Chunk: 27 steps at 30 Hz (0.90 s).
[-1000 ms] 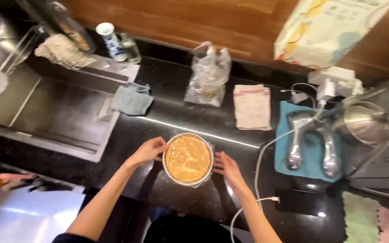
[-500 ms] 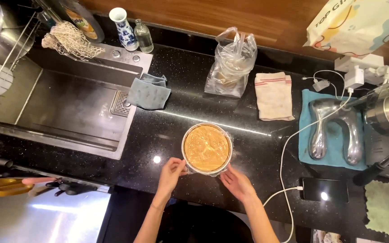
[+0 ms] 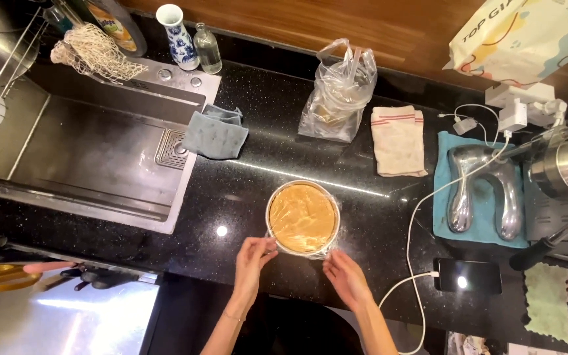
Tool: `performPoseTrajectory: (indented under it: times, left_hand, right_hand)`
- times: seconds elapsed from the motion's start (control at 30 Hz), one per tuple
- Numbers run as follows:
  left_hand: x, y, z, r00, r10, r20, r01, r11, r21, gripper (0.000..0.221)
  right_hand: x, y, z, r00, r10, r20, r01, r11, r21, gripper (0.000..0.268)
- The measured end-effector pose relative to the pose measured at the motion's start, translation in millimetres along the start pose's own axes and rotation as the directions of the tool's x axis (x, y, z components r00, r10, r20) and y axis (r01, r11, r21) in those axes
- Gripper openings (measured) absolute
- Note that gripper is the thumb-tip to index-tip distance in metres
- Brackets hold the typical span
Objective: Preparing ribbon and wrapping a cake container with plastic wrap.
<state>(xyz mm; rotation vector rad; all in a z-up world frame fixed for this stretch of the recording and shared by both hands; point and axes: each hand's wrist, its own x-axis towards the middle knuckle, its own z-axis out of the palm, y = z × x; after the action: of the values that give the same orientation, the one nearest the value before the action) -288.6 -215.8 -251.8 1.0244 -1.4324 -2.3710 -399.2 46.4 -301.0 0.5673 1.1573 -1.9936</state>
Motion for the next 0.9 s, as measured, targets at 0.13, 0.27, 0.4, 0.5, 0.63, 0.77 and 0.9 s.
performPoseTrajectory:
  times: [0.13,0.27,0.4,0.5,0.63,0.77,0.9]
  left_hand:
    - [27,-34,-9,0.99,-0.039,-0.138,0.009,0.977,-0.215,0.022]
    - [69,-42,-15,0.976,-0.063,-0.211,0.057,0.998,-0.031,0.022]
    - [110,-18,-13,0.959,0.071,-0.276,-0.008,0.975,0.222,0.026]
    - [130,-11,-15,0.953,0.144,-0.266,-0.027,0.917,0.398,0.028]
    - [129,-5,-8,0.948,-0.016,-0.319,0.102,0.962,0.255,0.065]
    - [130,-4,-14,0.945,0.119,-0.306,-0.005,0.937,0.35,0.047]
    - [112,20,8,0.909,0.272,-0.316,-0.048,0.821,0.569,0.037]
  right_hand:
    - [-2,-1,22,0.995,0.086,-0.059,-0.1,0.948,-0.301,0.034]
    - [-4,-44,36,0.982,0.174,-0.076,-0.175,0.676,-0.716,0.033]
    - [34,-97,58,0.784,-0.617,0.065,0.162,0.103,-0.981,0.035]
    - [75,-109,116,0.807,-0.505,0.306,0.369,0.026,-0.929,0.046]
    - [138,-100,150,0.93,-0.313,0.194,0.306,0.361,-0.881,0.054]
    - [143,-110,154,0.788,-0.561,0.255,0.437,0.218,-0.873,0.021]
    - [138,-111,161,0.775,-0.546,0.318,0.443,0.111,-0.889,0.028]
